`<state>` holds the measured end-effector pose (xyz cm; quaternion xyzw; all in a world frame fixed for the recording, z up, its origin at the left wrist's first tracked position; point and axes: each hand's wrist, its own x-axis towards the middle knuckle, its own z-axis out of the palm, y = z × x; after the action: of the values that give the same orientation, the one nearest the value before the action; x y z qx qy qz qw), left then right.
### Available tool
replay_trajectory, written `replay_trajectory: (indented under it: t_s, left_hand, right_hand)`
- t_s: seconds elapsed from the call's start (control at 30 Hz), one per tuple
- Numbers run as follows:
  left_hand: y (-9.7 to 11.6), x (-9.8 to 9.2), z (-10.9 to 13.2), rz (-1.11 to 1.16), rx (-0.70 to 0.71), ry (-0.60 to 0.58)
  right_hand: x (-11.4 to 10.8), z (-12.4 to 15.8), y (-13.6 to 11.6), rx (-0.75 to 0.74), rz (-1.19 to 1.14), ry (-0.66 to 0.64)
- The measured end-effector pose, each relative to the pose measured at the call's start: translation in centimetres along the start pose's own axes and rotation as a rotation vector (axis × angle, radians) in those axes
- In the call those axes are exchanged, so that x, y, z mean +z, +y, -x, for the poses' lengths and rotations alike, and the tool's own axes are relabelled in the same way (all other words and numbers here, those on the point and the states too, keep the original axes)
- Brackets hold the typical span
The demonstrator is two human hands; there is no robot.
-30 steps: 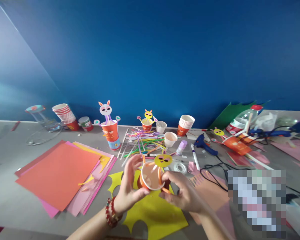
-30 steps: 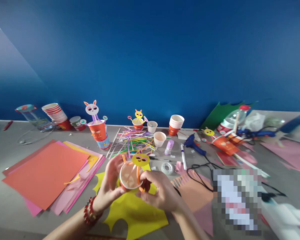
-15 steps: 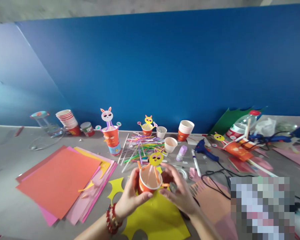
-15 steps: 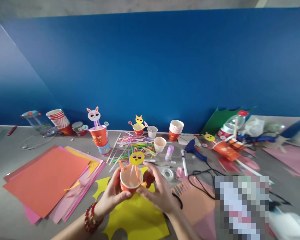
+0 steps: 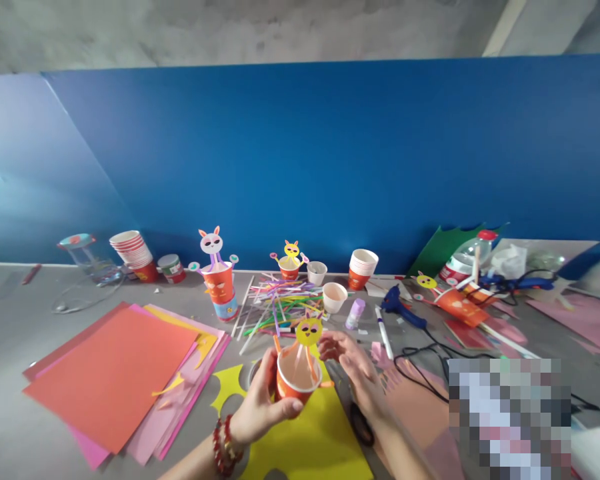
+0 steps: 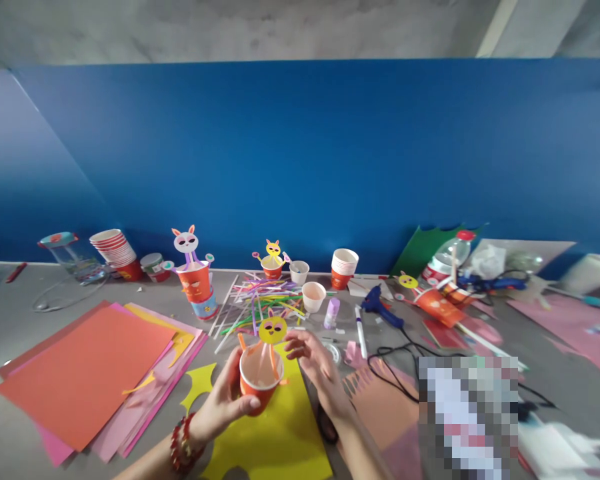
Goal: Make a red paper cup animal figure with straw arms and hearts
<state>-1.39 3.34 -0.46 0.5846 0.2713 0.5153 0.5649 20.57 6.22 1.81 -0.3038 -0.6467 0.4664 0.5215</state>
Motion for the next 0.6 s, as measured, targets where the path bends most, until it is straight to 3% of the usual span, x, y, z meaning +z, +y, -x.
replay_trajectory:
  t_s: [0.13, 0.3, 0.6]
  left_hand:
    - [-0.2, 0.3, 0.1, 0.029, -0.010, -0.025]
    - [-0.6, 0.8, 0.2, 0.146, -0.064, -0.046]
    - [-0.1, 0.2, 0.6, 0.269, -0.096, -0.083]
  right_hand:
    - [0.5, -0.6, -1.5, 0.062, 0.032, 0.113]
    - [0.9, -1.6, -3.5, 0.204, 0.017, 0.082]
    - [1.2, -3.7, -2.0, 0.303, -0.113, 0.041]
